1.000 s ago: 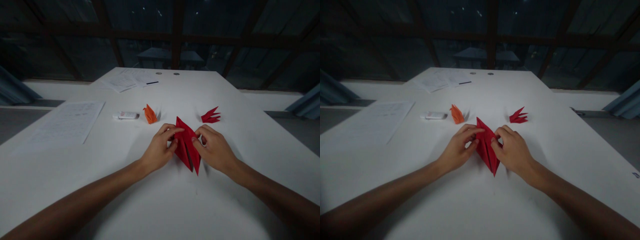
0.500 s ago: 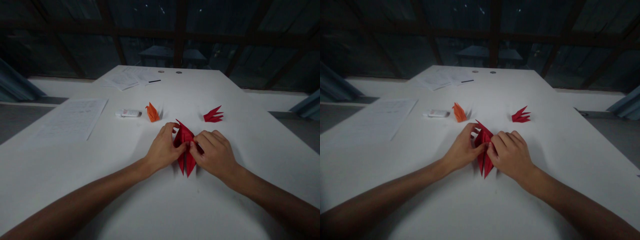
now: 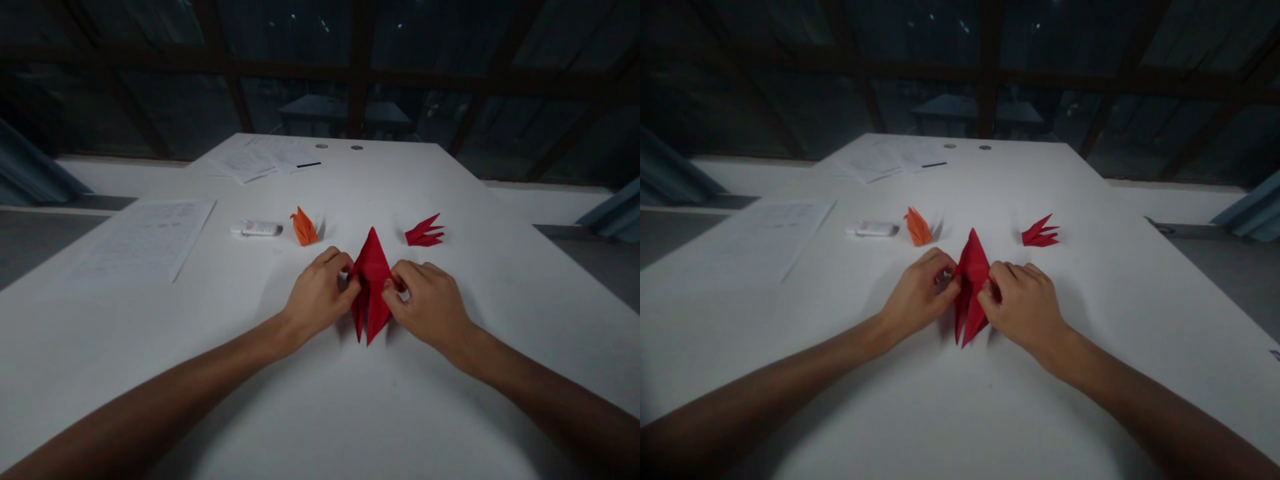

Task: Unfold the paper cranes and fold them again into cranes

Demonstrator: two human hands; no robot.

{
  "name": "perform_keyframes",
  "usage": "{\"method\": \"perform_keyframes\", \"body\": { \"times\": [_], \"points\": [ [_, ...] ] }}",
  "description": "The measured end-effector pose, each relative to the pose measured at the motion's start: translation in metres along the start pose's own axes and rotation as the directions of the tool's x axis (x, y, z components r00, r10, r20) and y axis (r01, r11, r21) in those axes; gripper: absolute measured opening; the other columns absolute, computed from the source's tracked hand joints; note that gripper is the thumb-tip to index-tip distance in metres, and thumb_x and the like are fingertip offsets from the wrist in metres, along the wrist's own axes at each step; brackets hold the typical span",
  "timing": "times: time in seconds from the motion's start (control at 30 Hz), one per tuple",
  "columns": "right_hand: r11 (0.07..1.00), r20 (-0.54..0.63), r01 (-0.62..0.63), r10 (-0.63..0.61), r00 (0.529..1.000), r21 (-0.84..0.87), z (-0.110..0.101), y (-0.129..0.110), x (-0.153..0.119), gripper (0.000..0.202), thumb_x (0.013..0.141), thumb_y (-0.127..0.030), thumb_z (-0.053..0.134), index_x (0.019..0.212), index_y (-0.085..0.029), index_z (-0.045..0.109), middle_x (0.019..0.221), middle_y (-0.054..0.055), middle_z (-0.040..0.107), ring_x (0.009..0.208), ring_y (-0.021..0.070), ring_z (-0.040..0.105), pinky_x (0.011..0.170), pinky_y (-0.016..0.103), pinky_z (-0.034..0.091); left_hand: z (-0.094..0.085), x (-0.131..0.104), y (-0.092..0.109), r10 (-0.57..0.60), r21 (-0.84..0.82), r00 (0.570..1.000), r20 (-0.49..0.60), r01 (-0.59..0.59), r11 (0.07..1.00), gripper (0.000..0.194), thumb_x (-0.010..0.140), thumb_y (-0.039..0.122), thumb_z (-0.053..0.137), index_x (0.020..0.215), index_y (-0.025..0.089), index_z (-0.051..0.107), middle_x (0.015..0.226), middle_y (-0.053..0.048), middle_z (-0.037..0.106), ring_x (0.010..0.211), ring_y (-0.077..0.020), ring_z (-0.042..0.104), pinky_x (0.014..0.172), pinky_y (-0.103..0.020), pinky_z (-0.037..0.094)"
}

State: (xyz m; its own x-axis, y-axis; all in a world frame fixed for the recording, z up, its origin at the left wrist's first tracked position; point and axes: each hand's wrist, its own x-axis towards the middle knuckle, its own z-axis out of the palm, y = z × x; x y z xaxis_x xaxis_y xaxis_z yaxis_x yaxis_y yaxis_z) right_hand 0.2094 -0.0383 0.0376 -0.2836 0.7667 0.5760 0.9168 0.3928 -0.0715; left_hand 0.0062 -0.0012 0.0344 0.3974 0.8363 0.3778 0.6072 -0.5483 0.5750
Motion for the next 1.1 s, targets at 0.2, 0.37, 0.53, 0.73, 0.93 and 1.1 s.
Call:
{"method": "perform_keyframes", "body": {
  "times": [0.2,0.37,0.53,0.73,0.93,1.1],
  "points": [
    [0.983,0.076,-0.180,0.177,0.981,0.040,0.011,0.015,0.005,0.010,0.086,-0.024,0.056,0.077,-0.023,0.054,0.064,0.000,0.063,0.061,0.0197,0.058,0.063,0.032,0.038,-0.004,0.002,-0.009,-0.051,0.045,0.999,0.018,0.050,0.998,0.012,0.095,0.025,0.049,0.087,0.021,0.057,0.083,-0.003,0.064,0.074,-0.0184,0.059,0.067,-0.031,0.042],
    [0.952,0.076,-0.264,0.255,0.964,0.152,0.018,0.022,0.006,0.007,0.086,-0.024,0.058,0.080,-0.023,0.054,0.066,0.000,0.064,0.063,0.0198,0.061,0.063,0.031,0.040,-0.007,0.006,-0.014,-0.105,0.074,0.994,0.029,0.102,0.992,0.016,0.097,0.032,0.050,0.095,0.021,0.061,0.083,-0.004,0.068,0.069,-0.0185,0.062,0.062,-0.030,0.043],
    [0.855,0.159,-0.365,0.329,0.931,0.370,0.023,0.026,0.005,0.008,0.089,-0.021,0.055,0.096,-0.024,0.054,0.063,-0.005,0.063,0.051,0.0150,0.055,0.056,0.027,0.039,-0.007,0.008,-0.019,-0.063,0.020,0.998,-0.009,0.063,0.998,0.011,0.098,0.025,0.048,0.099,0.021,0.059,0.089,-0.005,0.067,0.070,-0.0168,0.063,0.066,-0.030,0.048],
    [0.783,0.127,-0.336,0.318,0.939,0.523,0.030,0.026,-0.001,0.026,0.091,-0.017,0.051,0.117,-0.021,0.054,0.067,-0.005,0.061,0.058,0.0151,0.058,0.061,0.027,0.042,-0.003,0.011,-0.026,0.010,-0.040,0.996,-0.092,-0.014,0.999,0.005,0.093,0.019,0.053,0.095,0.019,0.058,0.112,-0.008,0.063,0.073,-0.0132,0.063,0.072,-0.031,0.053],
    [0.797,0.171,-0.345,0.300,0.938,0.495,0.041,0.019,-0.009,0.032,0.085,-0.015,0.054,0.117,-0.020,0.055,0.072,-0.003,0.062,0.068,0.0184,0.061,0.067,0.029,0.045,-0.002,0.009,-0.024,-0.095,-0.090,0.993,-0.068,0.089,0.992,0.013,0.085,0.011,0.056,0.096,0.019,0.057,0.093,-0.003,0.062,0.070,-0.0129,0.063,0.069,-0.029,0.052],
    [0.839,0.176,-0.371,0.326,0.929,0.398,0.040,0.017,-0.006,0.032,0.087,-0.025,0.060,0.118,-0.020,0.058,0.081,0.002,0.069,0.074,0.0212,0.062,0.072,0.033,0.046,0.002,0.008,-0.022,-0.028,-0.165,0.999,-0.024,0.023,0.986,0.022,0.082,0.006,0.053,0.100,0.019,0.058,0.090,-0.002,0.064,0.076,-0.0143,0.063,0.071,-0.029,0.052]
  ]
}}
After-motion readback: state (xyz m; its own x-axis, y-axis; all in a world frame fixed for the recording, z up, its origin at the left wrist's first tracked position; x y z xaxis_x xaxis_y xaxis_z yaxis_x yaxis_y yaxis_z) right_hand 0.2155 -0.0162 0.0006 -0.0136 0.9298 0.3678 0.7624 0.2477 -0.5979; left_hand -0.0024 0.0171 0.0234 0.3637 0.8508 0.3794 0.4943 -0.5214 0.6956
